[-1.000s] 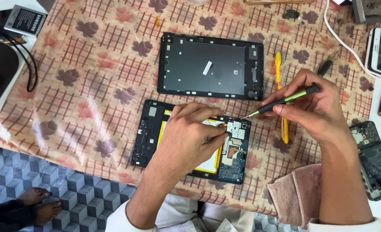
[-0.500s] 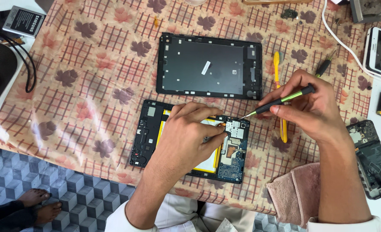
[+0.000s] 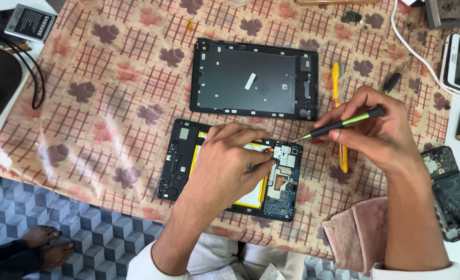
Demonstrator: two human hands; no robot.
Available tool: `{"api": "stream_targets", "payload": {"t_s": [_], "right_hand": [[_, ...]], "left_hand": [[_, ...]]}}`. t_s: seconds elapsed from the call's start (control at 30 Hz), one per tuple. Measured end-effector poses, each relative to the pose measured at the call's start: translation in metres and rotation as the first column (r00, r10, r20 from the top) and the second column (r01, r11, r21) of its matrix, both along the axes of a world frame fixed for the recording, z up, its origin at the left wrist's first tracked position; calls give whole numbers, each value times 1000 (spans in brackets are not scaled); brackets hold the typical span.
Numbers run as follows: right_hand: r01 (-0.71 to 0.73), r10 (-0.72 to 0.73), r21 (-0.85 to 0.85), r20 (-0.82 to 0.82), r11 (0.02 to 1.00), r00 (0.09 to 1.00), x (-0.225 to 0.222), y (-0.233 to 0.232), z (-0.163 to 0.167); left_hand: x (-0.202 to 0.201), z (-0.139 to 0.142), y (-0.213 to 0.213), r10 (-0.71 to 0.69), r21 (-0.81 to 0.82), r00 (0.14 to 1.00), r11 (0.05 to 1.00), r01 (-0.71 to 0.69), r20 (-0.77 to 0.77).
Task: The person uses a screwdriver to remove screws from the internal frame of a disassembled tablet. They carefully unscrew multiple fasteners around the motherboard and battery area while the tablet remains open on the table.
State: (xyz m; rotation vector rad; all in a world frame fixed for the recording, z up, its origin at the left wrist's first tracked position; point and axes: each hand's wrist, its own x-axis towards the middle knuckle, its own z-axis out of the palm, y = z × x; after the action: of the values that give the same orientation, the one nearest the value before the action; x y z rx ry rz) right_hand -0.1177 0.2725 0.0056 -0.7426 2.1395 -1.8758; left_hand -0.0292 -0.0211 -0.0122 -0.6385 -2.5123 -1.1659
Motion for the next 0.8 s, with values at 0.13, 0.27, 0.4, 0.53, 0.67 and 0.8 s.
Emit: {"api": "stream_targets", "payload": {"t_s": [0.13,0.27,0.4,0.53,0.67,0.8], "right_hand": [[-17,17,-13,2,1000,1000,1,-3,2],[-41,41,-34,9,999,999,1,-4,5],[-22,25,-39,74,999,997,5,-4,7],[-7,8,-15,61,1000,998,6,-2,4],[-65,65,-8,6,998,998,-2,2,-1],[-131,131,-28,-19,991,991,-8,5,-5]], "left_hand": [[0,0,-1,2,-1,1000,1000,-2,-2],[0,0,0,3,4,1000,1000,-3,-3],[0,-1,0,4,13,1000,1000,-4,-4],[0,-1,0,5,12,1000,1000,-5,-4],[-1,-1,0,2,-2,1000,1000,-2,1],[-1,-2,-1,0,-9,1000,1000,0,1]]}}
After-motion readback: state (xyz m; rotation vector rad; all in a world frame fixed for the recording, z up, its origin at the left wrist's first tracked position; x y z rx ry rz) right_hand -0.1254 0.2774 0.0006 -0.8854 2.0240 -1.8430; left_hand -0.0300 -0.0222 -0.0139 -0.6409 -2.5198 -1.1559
